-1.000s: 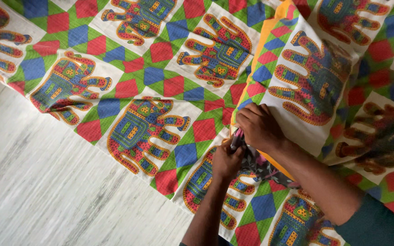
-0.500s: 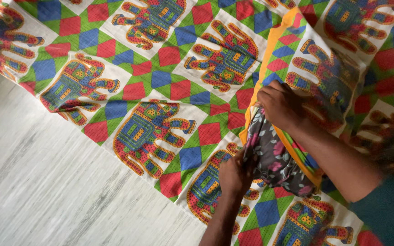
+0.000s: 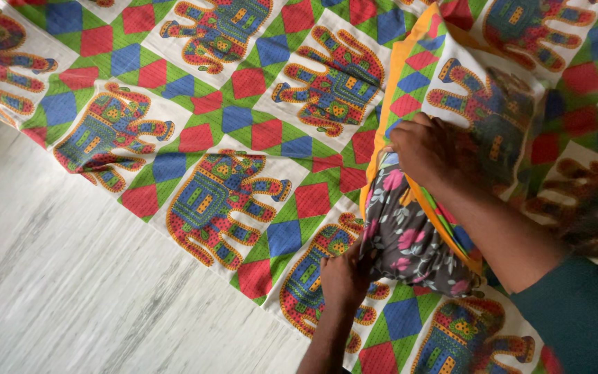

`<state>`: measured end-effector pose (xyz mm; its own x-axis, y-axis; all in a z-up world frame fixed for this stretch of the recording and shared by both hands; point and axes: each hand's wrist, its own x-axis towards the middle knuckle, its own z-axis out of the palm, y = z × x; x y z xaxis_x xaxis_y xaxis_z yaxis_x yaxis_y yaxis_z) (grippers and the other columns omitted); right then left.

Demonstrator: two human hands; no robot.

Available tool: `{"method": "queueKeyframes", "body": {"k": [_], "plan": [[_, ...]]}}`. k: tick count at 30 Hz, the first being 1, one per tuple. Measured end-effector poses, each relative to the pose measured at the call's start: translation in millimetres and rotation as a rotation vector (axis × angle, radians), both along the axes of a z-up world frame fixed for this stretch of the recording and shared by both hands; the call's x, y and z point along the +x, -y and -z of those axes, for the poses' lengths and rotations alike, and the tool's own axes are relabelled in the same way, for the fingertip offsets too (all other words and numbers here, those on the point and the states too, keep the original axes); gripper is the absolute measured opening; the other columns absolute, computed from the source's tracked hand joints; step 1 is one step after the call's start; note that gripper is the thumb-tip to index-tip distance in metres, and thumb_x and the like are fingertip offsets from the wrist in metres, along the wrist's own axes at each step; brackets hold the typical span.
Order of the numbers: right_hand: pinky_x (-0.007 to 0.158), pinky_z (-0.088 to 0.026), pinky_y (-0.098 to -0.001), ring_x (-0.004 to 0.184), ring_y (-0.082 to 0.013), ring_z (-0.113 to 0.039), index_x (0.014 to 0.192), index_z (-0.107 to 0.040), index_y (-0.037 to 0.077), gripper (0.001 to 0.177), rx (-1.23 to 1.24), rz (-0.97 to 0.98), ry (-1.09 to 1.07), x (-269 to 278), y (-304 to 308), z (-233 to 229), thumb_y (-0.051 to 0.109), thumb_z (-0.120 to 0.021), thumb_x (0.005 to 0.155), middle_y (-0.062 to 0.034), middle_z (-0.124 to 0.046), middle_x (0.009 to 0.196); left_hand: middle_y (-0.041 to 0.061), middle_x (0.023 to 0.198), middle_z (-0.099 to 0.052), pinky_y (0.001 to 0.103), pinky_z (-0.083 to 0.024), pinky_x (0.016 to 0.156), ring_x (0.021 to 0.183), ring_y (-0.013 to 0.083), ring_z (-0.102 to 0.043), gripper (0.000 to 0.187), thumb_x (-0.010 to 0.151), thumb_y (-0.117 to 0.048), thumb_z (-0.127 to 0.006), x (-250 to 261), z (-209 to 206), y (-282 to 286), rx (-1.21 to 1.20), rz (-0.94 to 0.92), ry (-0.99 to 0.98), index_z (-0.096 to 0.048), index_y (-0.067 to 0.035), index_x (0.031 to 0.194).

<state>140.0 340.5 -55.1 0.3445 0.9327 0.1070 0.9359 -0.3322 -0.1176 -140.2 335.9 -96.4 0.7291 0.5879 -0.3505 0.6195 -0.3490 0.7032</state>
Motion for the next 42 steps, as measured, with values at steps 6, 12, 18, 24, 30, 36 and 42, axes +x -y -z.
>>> {"method": "queueKeyframes", "body": {"k": [6, 12, 18, 24, 30, 36, 42], "plan": [[0.085, -0.052, -0.0471, 0.096, -0.0349, -0.061, 0.090, -0.072, 0.005, 0.011, 0.194, -0.082, -0.199, -25, 14, -2, 0.015, -0.076, 0.086, -0.0086, -0.070, 0.097, 0.010, 0.073, -0.072, 0.049, -0.039, 0.084, 0.073, 0.0325, -0.069, 0.035, 0.096, -0.041, -0.065, -10, 14, -13, -0.030, -0.016, -0.036, -0.070, -0.027, 0.128], [0.091, -0.051, -0.0470, 0.108, -0.0358, -0.063, 0.107, -0.069, 0.001, 0.024, 0.319, -0.016, -0.201, -49, 39, -21, 0.014, -0.074, 0.088, -0.0134, -0.066, 0.114, 0.005, 0.106, -0.072, 0.049, -0.038, 0.093, 0.110, 0.0261, -0.062, 0.025, 0.087, -0.040, -0.075, -5, 3, -25, 0.061, -0.052, -0.107, -0.078, -0.023, 0.106], [0.095, -0.048, -0.0474, 0.111, -0.0363, -0.062, 0.124, -0.067, 0.002, 0.029, 0.445, 0.164, -0.216, -75, 72, -22, 0.018, -0.071, 0.100, -0.0150, -0.065, 0.121, 0.012, 0.131, -0.055, 0.055, -0.034, 0.086, 0.119, 0.0303, -0.054, 0.063, 0.072, -0.025, -0.078, 6, -26, -29, 0.211, -0.144, -0.011, -0.060, -0.015, 0.131], [0.100, -0.045, -0.0478, 0.116, -0.0325, -0.061, 0.124, -0.067, 0.006, 0.022, 0.503, 0.250, -0.192, -94, 99, -16, 0.012, -0.065, 0.103, -0.0104, -0.066, 0.124, 0.011, 0.134, -0.056, 0.051, -0.037, 0.098, 0.121, 0.0288, -0.057, 0.053, 0.081, -0.020, -0.072, 20, -42, -21, 0.401, -0.036, 0.230, -0.060, -0.013, 0.131], [0.098, -0.045, -0.0452, 0.112, -0.0345, -0.062, 0.121, -0.068, 0.005, 0.021, 0.515, 0.305, -0.222, -105, 120, -20, 0.010, -0.065, 0.101, -0.0128, -0.068, 0.118, 0.011, 0.133, -0.060, 0.048, -0.038, 0.099, 0.124, 0.0304, -0.056, 0.038, 0.088, -0.017, -0.070, 38, -57, -11, 0.411, 0.148, 0.441, -0.064, -0.012, 0.125], [0.093, -0.046, -0.0459, 0.104, -0.0302, -0.064, 0.115, -0.070, 0.005, 0.013, 0.547, 0.451, -0.152, -115, 163, -12, 0.006, -0.063, 0.104, -0.0109, -0.071, 0.108, 0.005, 0.134, -0.062, 0.047, -0.040, 0.105, 0.126, 0.0269, -0.057, 0.026, 0.095, -0.013, -0.070, 61, -70, 9, 0.376, 0.321, 0.567, -0.067, -0.013, 0.121], [0.087, -0.053, -0.0340, 0.104, -0.0169, -0.067, 0.122, -0.065, 0.001, 0.015, 0.713, 0.729, -0.409, -145, 218, 26, 0.005, -0.059, 0.108, -0.0104, -0.070, 0.113, 0.003, 0.131, -0.064, 0.043, -0.043, 0.105, 0.129, 0.0249, -0.058, 0.028, 0.088, -0.009, -0.069, 82, -70, 26, 0.367, 0.544, 0.593, -0.071, -0.011, 0.116]]}}
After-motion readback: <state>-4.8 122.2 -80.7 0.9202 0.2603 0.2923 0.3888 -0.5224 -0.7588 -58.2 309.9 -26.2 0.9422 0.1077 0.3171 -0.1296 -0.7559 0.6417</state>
